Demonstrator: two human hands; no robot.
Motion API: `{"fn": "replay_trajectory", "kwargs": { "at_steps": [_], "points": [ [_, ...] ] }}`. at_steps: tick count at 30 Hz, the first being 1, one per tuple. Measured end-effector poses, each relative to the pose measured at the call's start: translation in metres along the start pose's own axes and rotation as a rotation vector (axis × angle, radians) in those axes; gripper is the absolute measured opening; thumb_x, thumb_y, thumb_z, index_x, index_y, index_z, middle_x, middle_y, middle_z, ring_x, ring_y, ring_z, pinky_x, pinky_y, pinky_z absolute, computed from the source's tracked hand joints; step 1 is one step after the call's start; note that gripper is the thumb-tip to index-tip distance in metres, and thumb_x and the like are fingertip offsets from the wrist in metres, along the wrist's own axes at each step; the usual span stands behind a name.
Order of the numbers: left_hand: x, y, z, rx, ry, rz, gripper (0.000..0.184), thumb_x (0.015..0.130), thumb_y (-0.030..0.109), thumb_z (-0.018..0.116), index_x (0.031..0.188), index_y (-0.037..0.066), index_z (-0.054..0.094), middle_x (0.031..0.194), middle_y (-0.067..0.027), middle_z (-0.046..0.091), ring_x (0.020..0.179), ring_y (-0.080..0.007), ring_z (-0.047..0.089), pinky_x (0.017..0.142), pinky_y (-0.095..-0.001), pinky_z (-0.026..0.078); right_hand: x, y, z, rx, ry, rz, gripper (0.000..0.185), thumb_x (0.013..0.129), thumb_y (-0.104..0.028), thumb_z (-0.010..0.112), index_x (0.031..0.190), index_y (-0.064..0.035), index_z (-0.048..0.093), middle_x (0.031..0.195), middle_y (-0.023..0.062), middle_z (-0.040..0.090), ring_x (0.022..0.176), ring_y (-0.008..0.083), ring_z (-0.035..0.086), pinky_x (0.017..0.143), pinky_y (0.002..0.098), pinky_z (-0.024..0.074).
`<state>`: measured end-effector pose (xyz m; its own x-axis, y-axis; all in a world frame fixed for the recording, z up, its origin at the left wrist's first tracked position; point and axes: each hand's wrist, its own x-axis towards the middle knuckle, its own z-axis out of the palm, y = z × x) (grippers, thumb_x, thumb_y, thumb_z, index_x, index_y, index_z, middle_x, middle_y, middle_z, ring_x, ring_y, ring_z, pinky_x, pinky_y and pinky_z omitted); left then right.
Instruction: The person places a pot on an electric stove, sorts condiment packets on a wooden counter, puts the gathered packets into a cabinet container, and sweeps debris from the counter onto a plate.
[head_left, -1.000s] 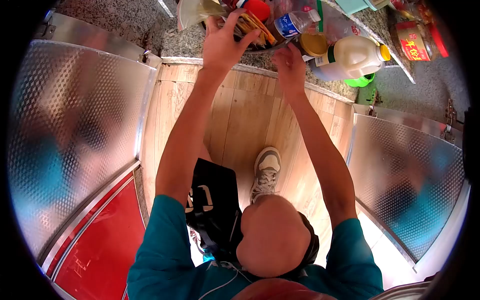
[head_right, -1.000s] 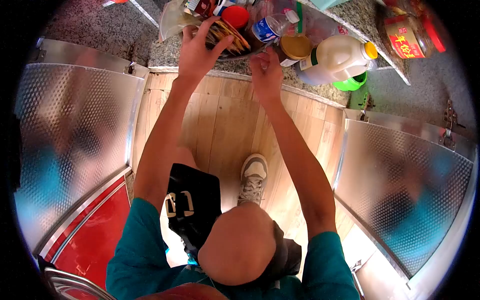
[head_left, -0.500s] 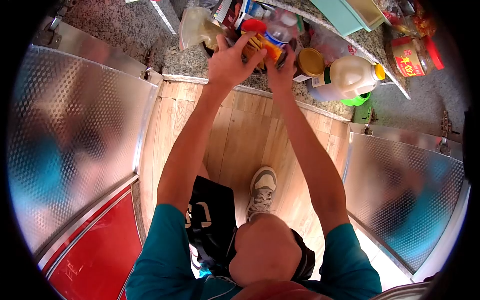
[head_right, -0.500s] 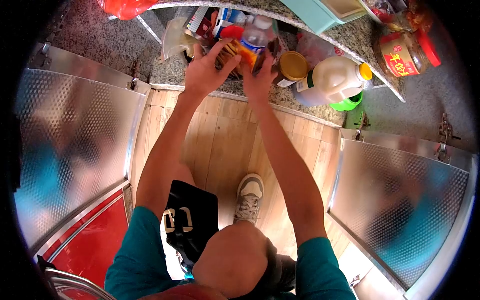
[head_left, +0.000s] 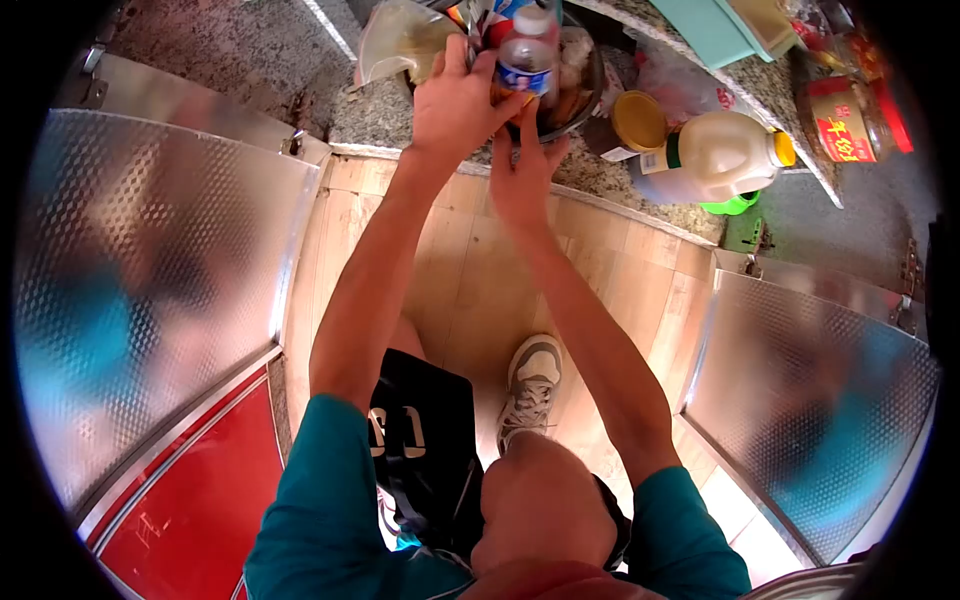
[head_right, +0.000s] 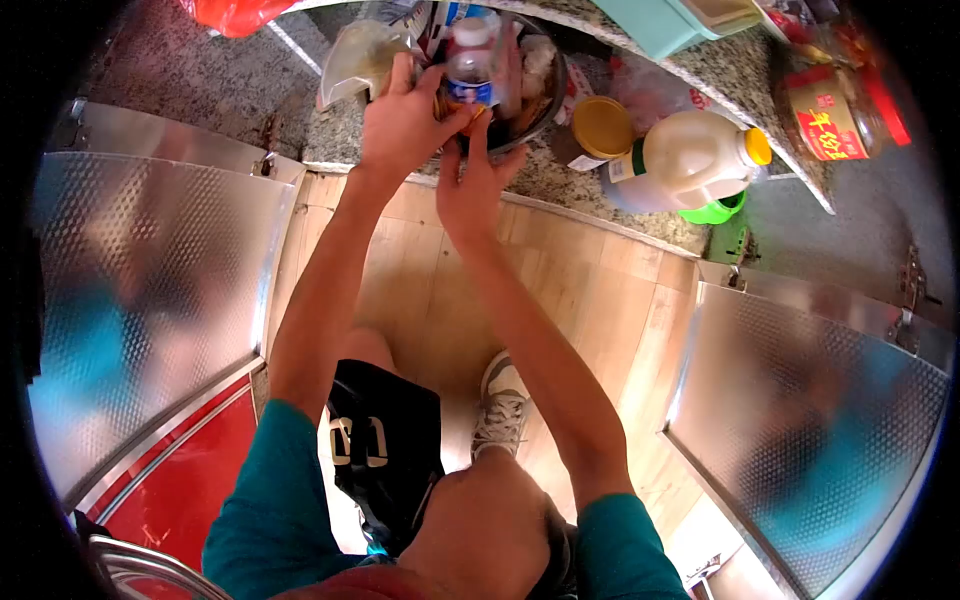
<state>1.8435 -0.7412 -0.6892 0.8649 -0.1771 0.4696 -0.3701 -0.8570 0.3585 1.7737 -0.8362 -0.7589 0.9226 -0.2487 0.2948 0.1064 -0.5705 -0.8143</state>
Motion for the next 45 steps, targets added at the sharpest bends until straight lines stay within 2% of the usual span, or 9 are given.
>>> {"fn": "replay_trajectory", "kwargs": {
  "at_steps": [4, 8, 10, 13, 20, 27, 30, 39, 45],
  "points": [
    [-0.001, -0.021, 0.011, 0.068, -0.206, 0.028, 0.047, 0.072, 0.047, 0.069, 0.109, 0.019, 0.062, 0.104, -0.0129, 0.048, 0.093, -0.0358, 0.058, 0.069, -0.0431, 0.053, -0.01, 0.009, -0.035, 0.165, -0.093, 0.005, 0.051, 0.087, -0.008, 0.056, 0.136, -0.0026, 0.039, 0.122, 0.0284, 0.044, 0.115, 0.0415, 0.043, 0.096, 0.0475, 0.0352],
    [-0.007, -0.013, 0.0, 0.02, -0.194, -0.01, 0.051, 0.074, 0.049, 0.068, 0.115, 0.021, 0.058, 0.109, -0.015, 0.046, 0.097, -0.0376, 0.056, 0.072, -0.0448, 0.052, -0.01, 0.013, -0.054, 0.164, -0.051, -0.098, 0.045, 0.087, -0.003, 0.054, 0.131, -0.0018, 0.044, 0.121, 0.0214, 0.049, 0.111, 0.0343, 0.05, 0.09, 0.0427, 0.0427],
    [-0.015, -0.008, -0.008, -0.039, -0.097, -0.037, 0.056, 0.075, 0.047, 0.068, 0.123, 0.023, 0.052, 0.115, -0.0182, 0.043, 0.102, -0.0403, 0.052, 0.079, -0.0463, 0.049, -0.009, 0.004, -0.068, 0.225, -0.151, 0.08, 0.04, 0.093, -0.006, 0.05, 0.132, -0.0053, 0.042, 0.125, 0.0146, 0.047, 0.112, 0.0222, 0.052, 0.09, 0.0313, 0.0462],
    [-0.024, 0.003, -0.031, -0.089, -0.049, -0.084, 0.054, 0.078, 0.039, 0.067, 0.127, 0.024, 0.051, 0.121, -0.022, 0.04, 0.106, -0.0428, 0.048, 0.086, -0.0458, 0.045, -0.003, 0.01, -0.079, 0.389, -0.124, 0.108, 0.033, 0.093, -0.006, 0.05, 0.125, -0.0014, 0.047, 0.114, 0.012, 0.055, 0.102, 0.0188, 0.057, 0.084, 0.0289, 0.0484],
    [-0.034, 0.036, -0.078, -0.165, 0.155, -0.02, 0.034, 0.083, 0.016, 0.064, 0.115, 0.003, 0.059, 0.117, -0.021, 0.051, 0.109, -0.0385, 0.049, 0.091, -0.0417, 0.042, 0.018, -0.034, -0.142, 0.628, 0.013, 0.114, 0.018, 0.095, -0.011, 0.05, 0.108, 0.0014, 0.053, 0.09, 0.0063, 0.061, 0.083, 0.0128, 0.061, 0.075, 0.0263, 0.0501],
    [-0.004, 0.079, -0.087, -0.516, 0.176, 0.004, 0.018, 0.086, 0.008, 0.059, 0.101, 0.0, 0.063, 0.097, -0.0136, 0.063, 0.086, -0.0245, 0.062, 0.073, -0.0317, 0.05, 0.066, -0.059, -0.202, 0.73, 0.213, -0.013, 0.02, 0.096, -0.019, 0.051, 0.097, 0.0006, 0.055, 0.08, 0.006, 0.06, 0.068, 0.0109, 0.06, 0.056, 0.0226, 0.0492],
    [0.014, 0.087, -0.078, -1.017, 0.046, -0.213, 0.02, 0.091, 0.011, 0.055, 0.104, -0.003, 0.06, 0.09, -0.0098, 0.067, 0.076, -0.0127, 0.063, 0.063, -0.0258, 0.051, 0.082, -0.071, -0.218, 0.815, 0.123, 0.184, 0.035, 0.095, -0.031, 0.051, 0.097, 0.0038, 0.059, 0.076, 0.0088, 0.062, 0.053, 0.0139, 0.059, 0.039, 0.0237, 0.0447],
    [0.11, 0.126, -0.085, -1.471, -0.142, -0.604, 0.024, 0.089, 0.019, 0.06, 0.1, -0.003, 0.06, 0.082, -0.0095, 0.065, 0.061, -0.0115, 0.059, 0.045, -0.0204, 0.038, 0.111, -0.096, -0.206, 0.985, -0.024, 0.273, 0.038, 0.091, -0.034, 0.058, 0.093, 0.0034, 0.06, 0.069, 0.0093, 0.062, 0.044, 0.0132, 0.055, 0.033, 0.0238, 0.0394],
    [0.115, 0.133, -0.066, -1.523, 0.043, -0.488, 0.011, 0.084, 0.01, 0.061, 0.076, 0.002, 0.061, 0.062, -0.0011, 0.055, 0.046, -0.0061, 0.042, 0.038, -0.0198, 0.026, 0.115, -0.093, -0.206, 0.884, 0.062, 0.154, 0.032, 0.094, -0.029, 0.054, 0.091, 0.0029, 0.059, 0.069, 0.0079, 0.062, 0.046, 0.0118, 0.055, 0.034, 0.0227, 0.0384]
  ]
}}
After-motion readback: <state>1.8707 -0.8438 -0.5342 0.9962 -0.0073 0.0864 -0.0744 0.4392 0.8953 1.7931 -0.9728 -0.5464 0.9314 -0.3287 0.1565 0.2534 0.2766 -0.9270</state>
